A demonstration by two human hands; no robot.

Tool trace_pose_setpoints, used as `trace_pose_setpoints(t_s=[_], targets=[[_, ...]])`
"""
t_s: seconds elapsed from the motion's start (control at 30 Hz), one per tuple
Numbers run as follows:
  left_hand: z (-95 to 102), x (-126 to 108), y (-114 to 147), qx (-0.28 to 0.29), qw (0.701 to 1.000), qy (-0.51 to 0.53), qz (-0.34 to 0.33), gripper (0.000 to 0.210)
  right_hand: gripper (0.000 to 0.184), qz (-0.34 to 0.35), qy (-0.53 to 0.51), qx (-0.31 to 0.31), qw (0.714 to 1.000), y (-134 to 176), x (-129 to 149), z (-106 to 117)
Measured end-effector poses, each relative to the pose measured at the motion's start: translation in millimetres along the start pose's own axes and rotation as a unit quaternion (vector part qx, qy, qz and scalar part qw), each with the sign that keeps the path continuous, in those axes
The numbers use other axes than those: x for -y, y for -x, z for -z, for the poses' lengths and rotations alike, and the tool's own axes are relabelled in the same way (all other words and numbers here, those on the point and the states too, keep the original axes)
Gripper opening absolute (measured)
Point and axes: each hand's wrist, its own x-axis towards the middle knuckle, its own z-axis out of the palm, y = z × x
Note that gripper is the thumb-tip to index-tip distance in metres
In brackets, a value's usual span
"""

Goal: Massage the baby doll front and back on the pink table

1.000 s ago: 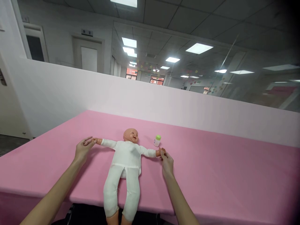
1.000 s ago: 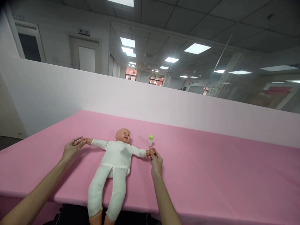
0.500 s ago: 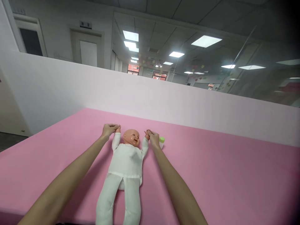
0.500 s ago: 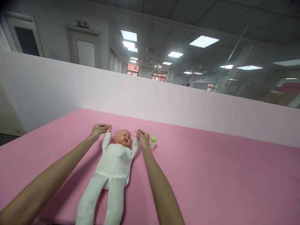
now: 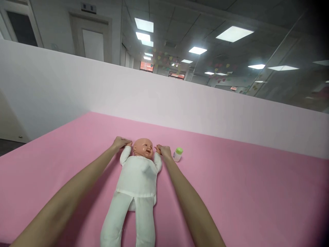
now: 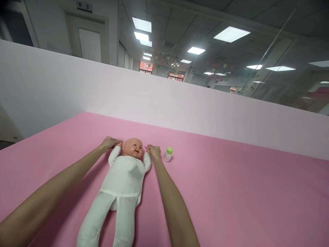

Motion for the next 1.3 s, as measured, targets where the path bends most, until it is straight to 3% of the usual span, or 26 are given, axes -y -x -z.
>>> trace_pose_setpoints(t_s=[0.17,0.3,0.4,0.53,0.67,0.77,0.83,0.9,1.0,1.13,1.3], targets=[[41.0,-31.4,34.5,0.048,0.996,0.027,-0.068,0.052,0.035,0.098,-0.023,0.052,0.994,39.2,25.8,38.0],[76.6,-40.9,86.3,0.102,0.984,-0.047,-0.139,0.042,0.036,0.184,0.046,0.111,0.976,96.7,30.2,74.2],[94.4,-32.0,127.2,0.21,0.957,-0.098,-0.172,0.029,0.027,0.233,0.095,0.157,0.955,138.9,15.7,95.5],[100.5,-12.8,166.8,0.359,0.913,-0.109,-0.161,0.012,0.023,0.293,0.141,0.258,0.91,178.7,-19.2,111.8],[98.7,-3.8,181.4,0.419,0.889,-0.104,-0.149,0.016,0.026,0.331,0.183,0.283,0.881,195.9,-43.9,116.7],[100.5,-8.1,174.0,0.372,0.911,-0.104,-0.145,0.013,0.024,0.329,0.158,0.26,0.894,191.2,-39.6,112.8],[98.2,-15.7,160.3,0.271,0.947,-0.099,-0.14,0.015,0.023,0.31,0.125,0.218,0.917,178.0,-25.5,105.2],[88.7,-25.7,140.2,0.148,0.976,-0.074,-0.138,0.03,0.026,0.281,0.088,0.155,0.943,156.2,-6.8,93.2],[60.4,-39.3,102.4,0.025,0.99,-0.01,-0.139,0.046,0.037,0.231,0.017,0.061,0.971,111.7,18.1,68.6],[16.1,-38.8,52.2,-0.011,0.998,0.025,-0.061,0.054,0.038,0.14,0.008,0.003,0.99,55.4,27.3,32.5],[-12.1,-4.9,15.8,-0.056,0.997,-0.015,0.049,0.03,0.035,0.027,0.024,-0.008,0.999,28.6,4.8,3.4]])
